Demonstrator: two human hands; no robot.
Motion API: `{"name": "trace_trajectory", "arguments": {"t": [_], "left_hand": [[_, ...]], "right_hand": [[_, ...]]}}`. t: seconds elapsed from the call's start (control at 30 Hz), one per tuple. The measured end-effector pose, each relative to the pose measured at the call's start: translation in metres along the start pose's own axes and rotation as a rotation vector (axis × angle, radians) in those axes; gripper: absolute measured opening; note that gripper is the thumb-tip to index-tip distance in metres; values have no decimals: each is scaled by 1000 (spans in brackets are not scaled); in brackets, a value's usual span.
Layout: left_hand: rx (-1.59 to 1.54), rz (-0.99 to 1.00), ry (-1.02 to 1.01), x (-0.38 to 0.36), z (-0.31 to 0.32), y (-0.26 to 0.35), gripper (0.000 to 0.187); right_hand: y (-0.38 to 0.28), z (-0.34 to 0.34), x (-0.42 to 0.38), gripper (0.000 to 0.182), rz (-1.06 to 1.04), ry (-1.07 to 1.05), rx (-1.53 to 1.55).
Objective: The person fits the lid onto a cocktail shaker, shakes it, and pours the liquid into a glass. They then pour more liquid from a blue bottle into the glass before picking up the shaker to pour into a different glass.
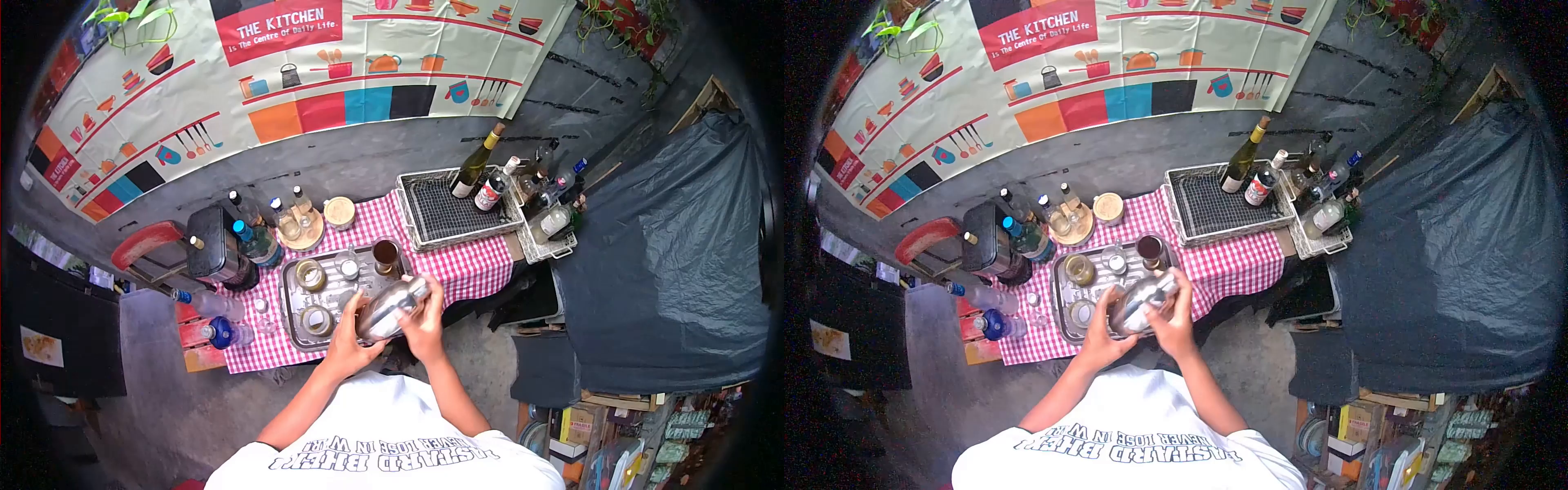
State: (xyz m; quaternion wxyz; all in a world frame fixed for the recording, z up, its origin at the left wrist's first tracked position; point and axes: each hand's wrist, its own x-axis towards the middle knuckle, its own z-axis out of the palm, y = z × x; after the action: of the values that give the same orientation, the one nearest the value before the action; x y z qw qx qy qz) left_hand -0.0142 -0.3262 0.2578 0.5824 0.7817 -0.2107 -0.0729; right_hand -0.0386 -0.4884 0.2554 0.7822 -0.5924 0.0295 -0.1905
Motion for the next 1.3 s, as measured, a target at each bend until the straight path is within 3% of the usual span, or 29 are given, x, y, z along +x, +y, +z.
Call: {"name": "trace_trajectory", "arguments": {"t": [0.1,0.13,0.23,0.43,0.57,0.7,0.77,0.8,0.87,1.1,1.2,1.3], "left_hand": [[69,102,42,0,-19,-3,92],[81,166,87,3,-25,3,84],[177,226,57,7,-44,6,77],[211,230,20,0,-74,-4,70],[153,143,-30,-9,-92,-21,71],[94,99,-18,-18,-104,-42,77],[14,112,19,-18,-106,-53,77],[-59,100,-27,-16,-108,-57,84],[-82,98,-8,-16,-108,-62,86],[-60,146,34,-14,-114,-66,89],[20,159,51,-11,-116,-54,87],[-6,149,101,-6,-108,-44,81]], "right_hand": [[6,11,1,64,314,192,405],[19,12,-1,53,336,185,428],[42,31,-16,48,515,281,632],[59,62,-28,45,550,338,687],[47,79,-21,57,317,307,322],[29,100,-7,76,42,80,-88],[17,118,-5,77,-9,-16,-55],[14,119,-1,81,-80,-117,-332],[1,129,-3,72,-223,-220,-555],[7,138,-4,70,-325,-295,-613],[28,125,-2,76,-58,-111,-80],[28,109,13,74,113,81,226]]}}
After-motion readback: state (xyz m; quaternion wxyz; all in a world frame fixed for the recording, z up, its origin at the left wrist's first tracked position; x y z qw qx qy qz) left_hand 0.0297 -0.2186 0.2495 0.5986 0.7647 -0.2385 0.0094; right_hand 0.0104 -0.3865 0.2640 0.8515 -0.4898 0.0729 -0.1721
